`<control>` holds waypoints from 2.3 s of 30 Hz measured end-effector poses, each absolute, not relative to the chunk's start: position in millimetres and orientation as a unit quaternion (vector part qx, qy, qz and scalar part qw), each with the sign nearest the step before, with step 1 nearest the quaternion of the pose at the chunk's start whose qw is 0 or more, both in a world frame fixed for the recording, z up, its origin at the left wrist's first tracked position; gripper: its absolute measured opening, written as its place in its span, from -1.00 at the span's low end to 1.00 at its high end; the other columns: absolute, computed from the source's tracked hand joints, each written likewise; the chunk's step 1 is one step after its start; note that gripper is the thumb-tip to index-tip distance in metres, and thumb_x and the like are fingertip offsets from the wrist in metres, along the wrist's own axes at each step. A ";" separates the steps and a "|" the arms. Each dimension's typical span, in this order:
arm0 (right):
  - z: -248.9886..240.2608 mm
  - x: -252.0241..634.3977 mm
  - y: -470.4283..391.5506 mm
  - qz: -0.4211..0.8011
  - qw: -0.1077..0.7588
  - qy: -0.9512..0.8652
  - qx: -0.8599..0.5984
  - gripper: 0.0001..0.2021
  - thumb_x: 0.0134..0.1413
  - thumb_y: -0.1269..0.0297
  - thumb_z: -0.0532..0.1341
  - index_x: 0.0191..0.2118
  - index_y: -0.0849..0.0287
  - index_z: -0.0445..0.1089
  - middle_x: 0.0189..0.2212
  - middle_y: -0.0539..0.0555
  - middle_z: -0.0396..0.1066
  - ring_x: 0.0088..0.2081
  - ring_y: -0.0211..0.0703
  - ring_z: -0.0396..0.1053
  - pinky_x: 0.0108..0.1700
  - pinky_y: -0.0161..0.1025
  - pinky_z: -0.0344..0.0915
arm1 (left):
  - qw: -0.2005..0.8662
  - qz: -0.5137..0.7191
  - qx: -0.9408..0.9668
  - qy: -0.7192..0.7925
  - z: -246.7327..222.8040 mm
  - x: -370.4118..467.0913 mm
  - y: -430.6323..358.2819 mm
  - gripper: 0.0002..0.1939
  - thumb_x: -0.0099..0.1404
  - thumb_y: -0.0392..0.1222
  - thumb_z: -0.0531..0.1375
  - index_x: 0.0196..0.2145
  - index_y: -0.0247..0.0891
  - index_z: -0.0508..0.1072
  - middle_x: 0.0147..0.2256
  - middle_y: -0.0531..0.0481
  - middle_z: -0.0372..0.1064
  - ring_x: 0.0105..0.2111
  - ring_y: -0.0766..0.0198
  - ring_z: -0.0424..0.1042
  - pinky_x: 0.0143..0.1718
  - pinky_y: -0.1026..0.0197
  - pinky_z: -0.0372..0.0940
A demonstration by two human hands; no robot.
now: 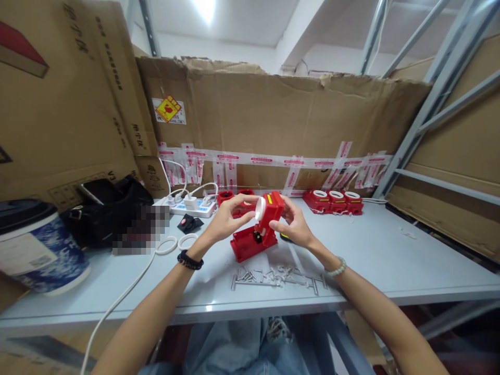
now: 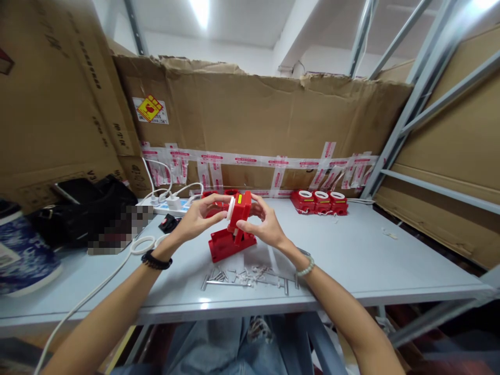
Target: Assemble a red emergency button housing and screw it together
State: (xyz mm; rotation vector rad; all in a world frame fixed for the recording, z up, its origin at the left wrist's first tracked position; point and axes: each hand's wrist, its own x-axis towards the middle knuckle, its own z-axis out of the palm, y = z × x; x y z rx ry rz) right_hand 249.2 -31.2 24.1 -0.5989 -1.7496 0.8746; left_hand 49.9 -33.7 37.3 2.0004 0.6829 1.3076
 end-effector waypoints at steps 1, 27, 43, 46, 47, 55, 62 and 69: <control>23.4 249.4 -30.8 0.363 0.521 -0.730 -0.251 -0.33 -0.23 0.15 0.38 0.05 0.17 0.16 -0.14 0.17 0.43 -0.10 -0.05 0.40 -0.01 -0.09 0.30 | 0.340 0.504 0.753 0.254 37.3 49.6 -33.1 -0.54 0.20 -0.07 0.22 0.03 -0.26 0.34 -0.04 -0.16 0.37 -0.04 0.12 0.37 -0.03 0.09 0.29; 17.8 250.2 -27.0 0.357 0.516 -0.733 -0.260 -0.29 -0.24 0.15 0.39 0.08 0.16 0.15 -0.15 0.16 0.45 -0.08 -0.04 0.40 -0.01 -0.07 0.30 | 0.343 0.488 0.755 0.273 35.6 50.5 -35.5 -0.54 0.25 -0.05 0.17 0.07 -0.24 0.27 0.00 -0.20 0.31 -0.06 0.12 0.36 -0.05 0.04 0.30; 18.9 252.3 -26.9 0.371 0.504 -0.737 -0.256 -0.28 -0.24 0.13 0.38 0.09 0.17 0.16 -0.15 0.17 0.45 -0.08 -0.02 0.40 -0.01 -0.04 0.31 | 0.326 0.461 0.803 0.193 39.4 45.9 -36.1 -0.54 0.18 -0.16 0.25 0.04 -0.21 0.33 0.05 -0.17 0.23 0.05 0.10 0.27 0.05 0.08 0.26; 19.4 251.2 -27.9 0.369 0.506 -0.732 -0.266 -0.29 -0.23 0.10 0.37 0.09 0.16 0.16 -0.16 0.16 0.45 -0.10 -0.03 0.41 -0.03 -0.05 0.32 | 0.309 0.478 0.797 0.202 39.9 45.4 -36.5 -0.54 0.19 -0.15 0.24 0.05 -0.17 0.33 0.06 -0.15 0.21 0.05 0.12 0.27 0.04 0.08 0.27; 19.3 250.5 -28.5 0.361 0.509 -0.734 -0.268 -0.28 -0.23 0.10 0.38 0.10 0.16 0.16 -0.15 0.16 0.45 -0.09 -0.03 0.41 -0.02 -0.04 0.32 | 0.310 0.482 0.790 0.218 39.1 46.2 -36.4 -0.54 0.20 -0.14 0.23 0.06 -0.17 0.32 0.04 -0.16 0.24 0.01 0.13 0.31 0.01 0.08 0.29; 16.3 249.0 -28.7 0.361 0.505 -0.742 -0.254 -0.33 -0.22 0.08 0.37 0.07 0.14 0.20 -0.13 0.15 0.45 -0.12 -0.05 0.42 -0.05 -0.08 0.34 | 0.289 0.540 0.758 0.223 32.7 54.9 -36.5 -0.56 0.11 -0.09 0.30 -0.06 -0.27 0.41 -0.12 -0.16 0.33 -0.12 0.13 0.39 -0.07 0.09 0.34; 20.1 249.8 -26.1 0.472 0.460 -0.716 -0.230 -0.46 -0.13 -0.17 0.22 -0.20 0.24 0.37 -0.43 0.07 0.47 -0.43 -0.16 0.43 -0.37 -0.24 0.36 | 0.100 0.535 0.817 0.191 39.9 54.3 -45.2 -0.58 0.12 -0.14 0.30 -0.05 -0.21 0.42 -0.17 -0.14 0.36 -0.13 0.15 0.35 -0.09 0.08 0.29; 32.9 257.9 -36.3 0.513 0.392 -0.708 -0.287 -0.46 0.05 -0.23 -0.02 -0.33 0.20 0.37 -0.51 0.09 0.45 -0.48 -0.15 0.39 -0.39 -0.19 0.37 | 0.015 0.495 0.854 0.159 42.2 60.3 -53.2 -0.53 0.15 -0.15 0.27 0.03 -0.14 0.34 -0.13 -0.13 0.33 -0.10 0.14 0.36 -0.09 0.05 0.31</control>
